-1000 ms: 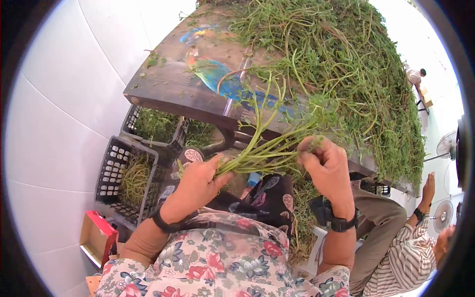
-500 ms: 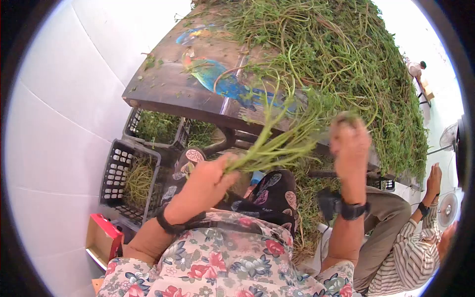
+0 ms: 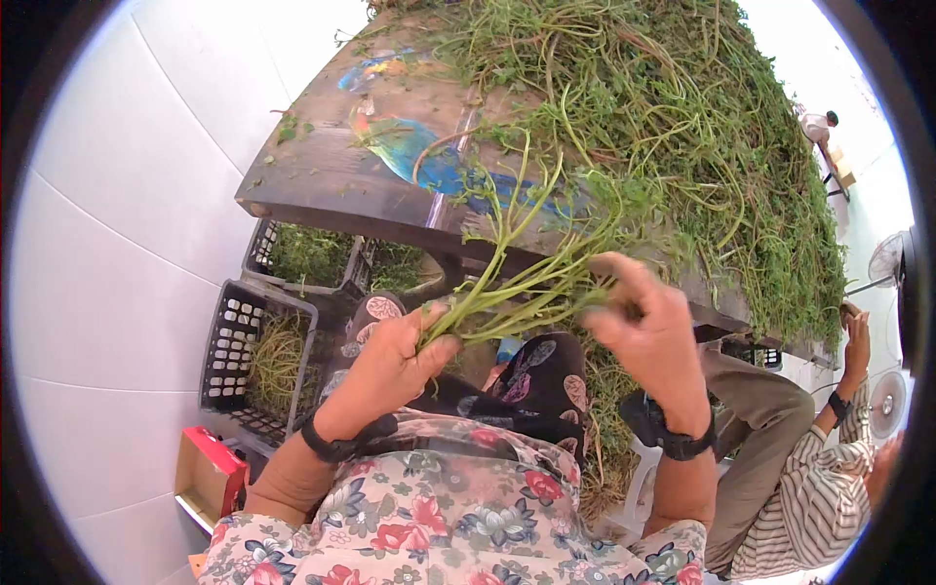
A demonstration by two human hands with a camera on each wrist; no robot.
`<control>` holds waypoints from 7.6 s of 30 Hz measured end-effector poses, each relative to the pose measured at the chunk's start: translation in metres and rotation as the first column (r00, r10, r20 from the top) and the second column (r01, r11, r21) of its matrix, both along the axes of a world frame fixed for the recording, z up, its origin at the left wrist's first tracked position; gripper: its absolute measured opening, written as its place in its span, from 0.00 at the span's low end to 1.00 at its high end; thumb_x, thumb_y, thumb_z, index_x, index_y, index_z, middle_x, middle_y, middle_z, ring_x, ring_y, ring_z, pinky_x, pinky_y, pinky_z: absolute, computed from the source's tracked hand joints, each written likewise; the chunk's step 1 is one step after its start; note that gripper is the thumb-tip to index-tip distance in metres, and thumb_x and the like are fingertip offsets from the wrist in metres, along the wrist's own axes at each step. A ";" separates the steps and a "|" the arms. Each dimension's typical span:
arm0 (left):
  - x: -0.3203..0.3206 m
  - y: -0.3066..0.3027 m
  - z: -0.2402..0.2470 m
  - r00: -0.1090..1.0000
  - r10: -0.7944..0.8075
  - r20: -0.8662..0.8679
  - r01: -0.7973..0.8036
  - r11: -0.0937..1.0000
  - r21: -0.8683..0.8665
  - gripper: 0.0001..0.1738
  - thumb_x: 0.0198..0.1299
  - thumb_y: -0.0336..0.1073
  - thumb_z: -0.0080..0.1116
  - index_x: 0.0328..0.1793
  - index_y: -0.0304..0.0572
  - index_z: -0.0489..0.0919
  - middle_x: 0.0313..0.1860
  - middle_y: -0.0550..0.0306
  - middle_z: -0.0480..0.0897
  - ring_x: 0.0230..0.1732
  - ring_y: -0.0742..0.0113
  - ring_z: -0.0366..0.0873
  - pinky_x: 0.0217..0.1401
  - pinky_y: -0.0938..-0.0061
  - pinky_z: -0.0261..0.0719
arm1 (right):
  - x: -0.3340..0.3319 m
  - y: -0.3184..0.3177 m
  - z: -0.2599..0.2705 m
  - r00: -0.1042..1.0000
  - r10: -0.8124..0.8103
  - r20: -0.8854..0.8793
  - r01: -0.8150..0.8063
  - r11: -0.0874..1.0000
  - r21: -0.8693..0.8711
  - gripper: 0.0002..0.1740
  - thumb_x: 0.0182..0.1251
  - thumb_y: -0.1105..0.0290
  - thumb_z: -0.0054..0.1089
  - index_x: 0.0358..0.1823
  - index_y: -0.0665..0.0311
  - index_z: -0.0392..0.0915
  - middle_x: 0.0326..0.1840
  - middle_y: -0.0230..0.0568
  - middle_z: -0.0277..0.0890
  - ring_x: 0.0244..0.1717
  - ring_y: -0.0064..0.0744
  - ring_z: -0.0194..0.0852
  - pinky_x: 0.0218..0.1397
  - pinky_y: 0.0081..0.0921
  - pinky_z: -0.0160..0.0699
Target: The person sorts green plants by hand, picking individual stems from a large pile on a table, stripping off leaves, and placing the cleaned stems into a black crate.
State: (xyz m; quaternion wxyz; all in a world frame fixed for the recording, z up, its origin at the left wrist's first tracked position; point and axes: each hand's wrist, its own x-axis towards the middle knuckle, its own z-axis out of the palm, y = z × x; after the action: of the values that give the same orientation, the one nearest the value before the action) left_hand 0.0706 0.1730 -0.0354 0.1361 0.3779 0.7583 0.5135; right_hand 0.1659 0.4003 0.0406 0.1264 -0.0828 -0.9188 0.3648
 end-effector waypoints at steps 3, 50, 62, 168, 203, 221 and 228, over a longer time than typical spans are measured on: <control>-0.001 -0.003 0.002 0.999 -0.041 0.032 0.043 0.995 -0.086 0.13 0.60 0.39 0.49 0.45 0.38 0.72 0.24 0.52 0.73 0.24 0.60 0.70 0.30 0.71 0.68 | -0.007 0.001 -0.012 0.990 0.105 -0.098 -0.063 0.930 0.362 0.12 0.48 0.73 0.60 0.37 0.63 0.74 0.25 0.44 0.71 0.25 0.44 0.71 0.28 0.35 0.70; 0.005 -0.003 -0.004 0.984 0.008 -0.176 -0.050 0.970 -0.236 0.14 0.54 0.31 0.55 0.47 0.43 0.72 0.29 0.47 0.78 0.31 0.47 0.76 0.31 0.61 0.72 | -0.071 0.043 0.035 0.893 0.390 0.225 -0.430 0.887 0.169 0.13 0.47 0.70 0.56 0.34 0.69 0.76 0.25 0.56 0.72 0.27 0.53 0.71 0.31 0.34 0.69; 0.007 0.009 0.001 0.974 0.023 -0.223 -0.059 0.986 -0.156 0.13 0.53 0.34 0.56 0.42 0.40 0.68 0.21 0.44 0.75 0.25 0.45 0.75 0.25 0.58 0.70 | -0.086 0.040 0.001 0.980 -0.113 -0.166 0.084 0.981 -0.173 0.10 0.49 0.73 0.55 0.33 0.68 0.76 0.16 0.38 0.71 0.18 0.27 0.69 0.22 0.27 0.65; -0.018 -0.077 0.091 0.959 -0.261 -0.106 0.202 0.900 -0.387 0.12 0.54 0.35 0.57 0.44 0.42 0.77 0.29 0.51 0.78 0.27 0.53 0.76 0.30 0.72 0.72 | -0.001 0.018 -0.006 0.969 0.200 -0.142 -0.111 0.874 0.473 0.13 0.49 0.73 0.55 0.37 0.66 0.69 0.34 0.47 0.72 0.33 0.49 0.72 0.33 0.34 0.72; -0.011 -0.096 0.063 0.800 0.111 0.589 -0.083 0.994 -0.075 0.08 0.51 0.28 0.51 0.37 0.33 0.76 0.17 0.67 0.69 0.17 0.82 0.59 0.18 0.85 0.55 | 0.039 0.022 -0.022 0.977 -0.153 -0.149 -0.070 0.429 -0.901 0.12 0.67 0.63 0.46 0.37 0.67 0.69 0.12 0.28 0.57 0.15 0.20 0.58 0.16 0.15 0.51; -0.016 -0.082 0.059 0.906 -0.085 0.414 0.179 0.964 -0.194 0.10 0.46 0.30 0.54 0.36 0.36 0.79 0.17 0.64 0.69 0.19 0.78 0.62 0.21 0.81 0.61 | -0.029 -0.023 -0.031 0.721 0.693 0.026 -0.692 0.721 -0.040 0.16 0.51 0.75 0.51 0.44 0.66 0.75 0.40 0.51 0.75 0.40 0.52 0.73 0.44 0.39 0.72; -0.022 -0.082 0.054 0.883 -0.074 0.464 0.209 0.946 -0.247 0.10 0.48 0.31 0.55 0.38 0.37 0.79 0.17 0.62 0.71 0.18 0.77 0.64 0.21 0.80 0.63 | -0.023 -0.022 -0.043 0.809 0.579 0.105 -0.575 0.815 -0.063 0.13 0.49 0.71 0.53 0.38 0.66 0.76 0.35 0.53 0.75 0.38 0.53 0.73 0.41 0.38 0.72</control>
State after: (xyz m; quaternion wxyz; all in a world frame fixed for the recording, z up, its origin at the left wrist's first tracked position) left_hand 0.0483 0.0910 0.0188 0.3989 0.2799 0.7432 0.4583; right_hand 0.1429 0.3782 -0.0024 -0.0467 0.1764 -0.9012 0.3932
